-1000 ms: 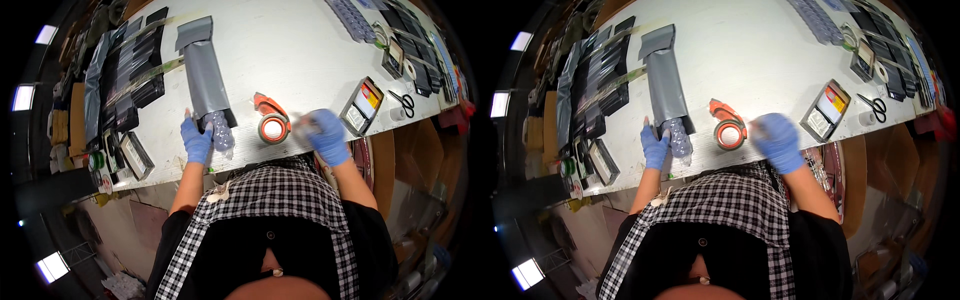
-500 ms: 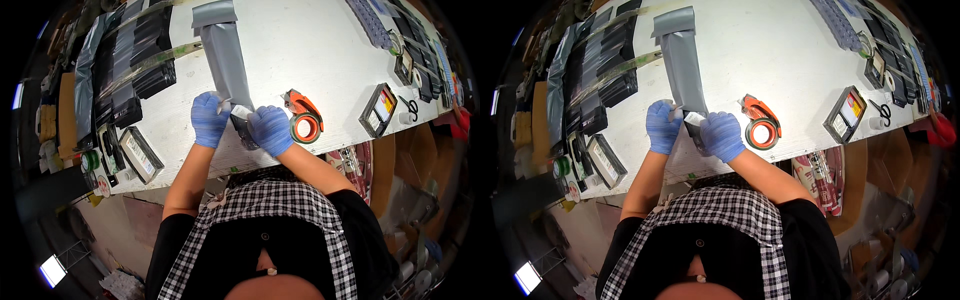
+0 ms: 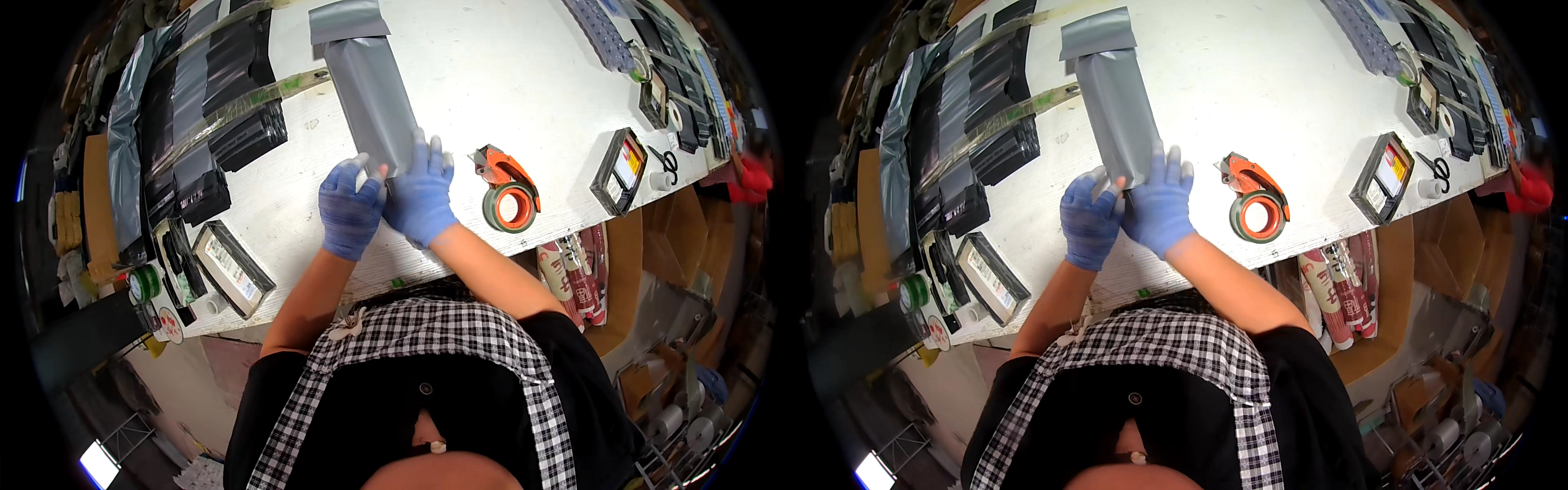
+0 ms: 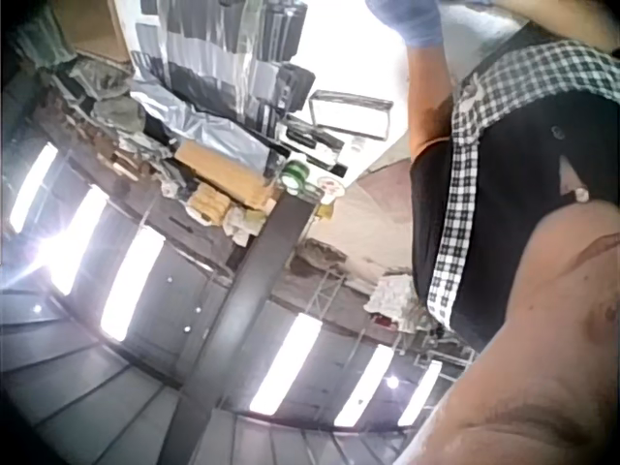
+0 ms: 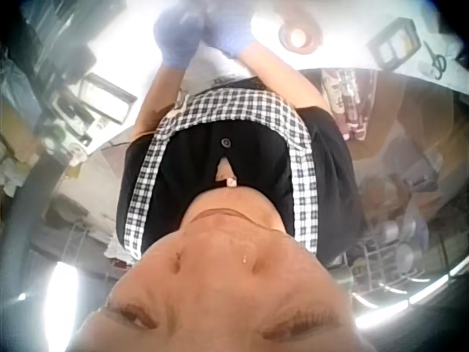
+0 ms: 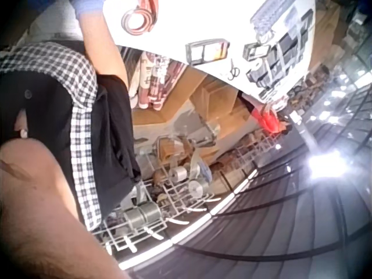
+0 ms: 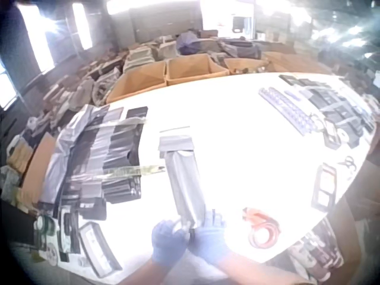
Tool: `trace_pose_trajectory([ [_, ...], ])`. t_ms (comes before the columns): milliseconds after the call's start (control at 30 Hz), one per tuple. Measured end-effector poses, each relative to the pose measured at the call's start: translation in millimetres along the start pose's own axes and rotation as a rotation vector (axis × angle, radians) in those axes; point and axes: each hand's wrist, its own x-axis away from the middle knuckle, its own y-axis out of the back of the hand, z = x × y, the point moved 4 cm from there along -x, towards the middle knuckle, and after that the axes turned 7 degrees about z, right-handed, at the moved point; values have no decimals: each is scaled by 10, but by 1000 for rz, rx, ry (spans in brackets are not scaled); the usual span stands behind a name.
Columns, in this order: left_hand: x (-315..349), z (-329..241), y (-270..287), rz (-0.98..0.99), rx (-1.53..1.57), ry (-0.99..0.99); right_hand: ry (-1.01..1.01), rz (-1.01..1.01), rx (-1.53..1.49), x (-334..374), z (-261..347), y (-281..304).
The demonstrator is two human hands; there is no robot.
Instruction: The person places bubble-wrapped items into gray poly mailers, folds the tops, applies shipping labels, and seals the packages with a handheld tape gun. The person repeats this process for several items on a cluttered workbench.
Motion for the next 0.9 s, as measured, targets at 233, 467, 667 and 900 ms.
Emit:
trace_pose_trajectory([
  [233, 660, 82, -375, 342, 635, 709, 163, -64, -155, 729, -335, 172],
  [467, 657, 170, -681, 437, 1010, 1206, 137, 35, -64, 73, -178, 29],
  [667, 669, 112, -666, 653, 918, 1034, 326, -191, -287, 1069, -560, 165],
  [900, 687, -11, -563, 1168, 478, 352, 499, -171, -419, 881, -214, -109],
])
